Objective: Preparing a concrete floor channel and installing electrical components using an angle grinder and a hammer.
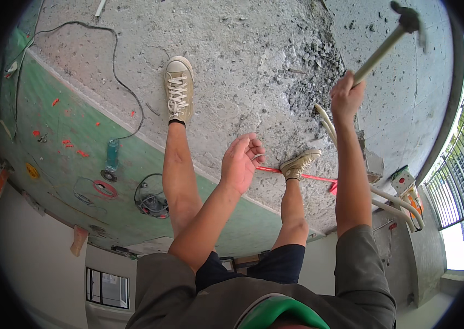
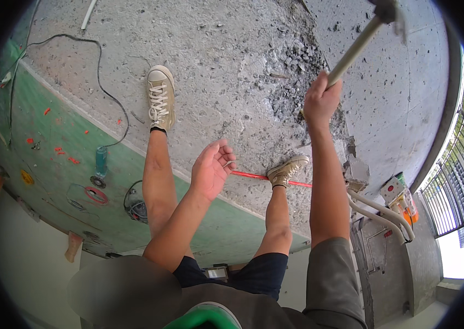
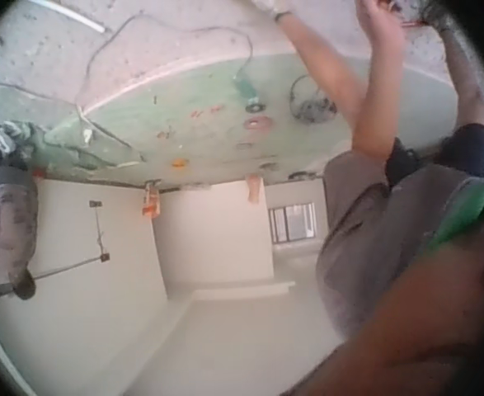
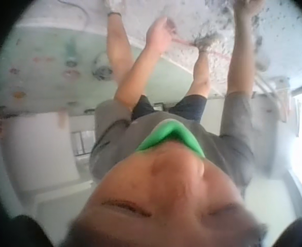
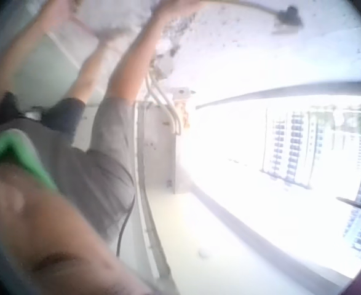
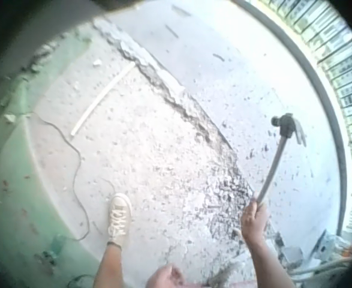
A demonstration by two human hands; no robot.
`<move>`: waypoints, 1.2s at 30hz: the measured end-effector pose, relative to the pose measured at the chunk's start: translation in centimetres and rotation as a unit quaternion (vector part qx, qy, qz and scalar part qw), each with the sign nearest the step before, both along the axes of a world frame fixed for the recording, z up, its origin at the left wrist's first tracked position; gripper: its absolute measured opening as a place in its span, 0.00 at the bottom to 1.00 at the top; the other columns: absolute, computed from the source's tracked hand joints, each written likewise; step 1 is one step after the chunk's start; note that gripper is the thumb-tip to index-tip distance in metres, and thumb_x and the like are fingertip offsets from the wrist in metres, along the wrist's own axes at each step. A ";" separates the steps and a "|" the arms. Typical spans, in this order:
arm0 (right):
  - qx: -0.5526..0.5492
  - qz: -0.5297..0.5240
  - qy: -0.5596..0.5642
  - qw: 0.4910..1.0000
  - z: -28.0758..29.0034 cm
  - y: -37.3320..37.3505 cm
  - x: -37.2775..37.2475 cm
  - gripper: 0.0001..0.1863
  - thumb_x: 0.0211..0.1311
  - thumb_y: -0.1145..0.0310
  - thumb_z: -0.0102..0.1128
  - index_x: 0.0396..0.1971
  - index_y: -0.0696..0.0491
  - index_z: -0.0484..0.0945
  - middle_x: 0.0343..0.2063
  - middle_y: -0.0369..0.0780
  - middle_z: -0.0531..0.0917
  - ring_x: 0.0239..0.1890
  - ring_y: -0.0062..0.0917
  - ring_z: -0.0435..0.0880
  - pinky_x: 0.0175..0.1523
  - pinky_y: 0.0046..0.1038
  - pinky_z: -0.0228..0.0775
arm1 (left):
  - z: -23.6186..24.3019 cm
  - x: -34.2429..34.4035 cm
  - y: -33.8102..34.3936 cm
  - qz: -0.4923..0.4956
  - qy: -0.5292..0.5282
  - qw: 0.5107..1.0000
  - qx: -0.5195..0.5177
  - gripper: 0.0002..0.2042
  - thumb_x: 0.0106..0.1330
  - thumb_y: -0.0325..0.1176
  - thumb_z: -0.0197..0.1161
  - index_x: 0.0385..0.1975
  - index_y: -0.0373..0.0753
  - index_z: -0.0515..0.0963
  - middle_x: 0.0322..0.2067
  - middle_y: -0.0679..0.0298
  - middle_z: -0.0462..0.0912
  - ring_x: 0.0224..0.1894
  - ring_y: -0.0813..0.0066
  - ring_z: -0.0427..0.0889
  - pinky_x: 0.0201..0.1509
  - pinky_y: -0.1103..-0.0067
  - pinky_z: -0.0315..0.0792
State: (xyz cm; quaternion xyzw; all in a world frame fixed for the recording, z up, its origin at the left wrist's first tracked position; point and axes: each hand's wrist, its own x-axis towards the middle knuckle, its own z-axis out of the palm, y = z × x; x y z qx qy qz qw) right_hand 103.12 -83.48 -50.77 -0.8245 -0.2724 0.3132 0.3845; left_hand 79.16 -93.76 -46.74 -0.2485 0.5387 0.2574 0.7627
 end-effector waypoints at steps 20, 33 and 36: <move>-0.425 0.052 0.008 0.904 -4.0 -9.2 -1.6 0.19 0.62 0.56 0.48 0.31 0.60 0.70 0.19 0.44 0.75 0.16 0.33 0.74 0.23 0.32 0.68 | 0.1 0.5 0.7 -0.039 0.011 0.999 0.007 0.10 0.63 0.35 0.52 0.41 0.40 0.71 0.33 0.66 0.73 0.36 0.75 0.73 0.39 0.75 0.69; -0.186 -0.080 0.293 0.934 3.8 -4.6 2.0 0.14 0.66 0.58 0.48 0.22 0.48 0.62 0.12 0.27 0.61 0.09 0.10 0.57 0.12 0.16 0.48 | -0.6 0.8 -0.2 -0.026 0.067 0.997 0.006 0.10 0.64 0.33 0.52 0.42 0.38 0.70 0.32 0.65 0.73 0.35 0.75 0.73 0.38 0.76 0.69; -0.218 -0.134 0.355 0.899 3.0 -8.2 -0.9 0.15 0.64 0.57 0.50 0.22 0.48 0.62 0.12 0.27 0.61 0.09 0.11 0.58 0.11 0.17 0.48 | -0.8 0.9 -0.5 -0.058 0.115 0.992 0.004 0.11 0.63 0.35 0.53 0.42 0.39 0.70 0.33 0.66 0.72 0.36 0.73 0.73 0.41 0.74 0.69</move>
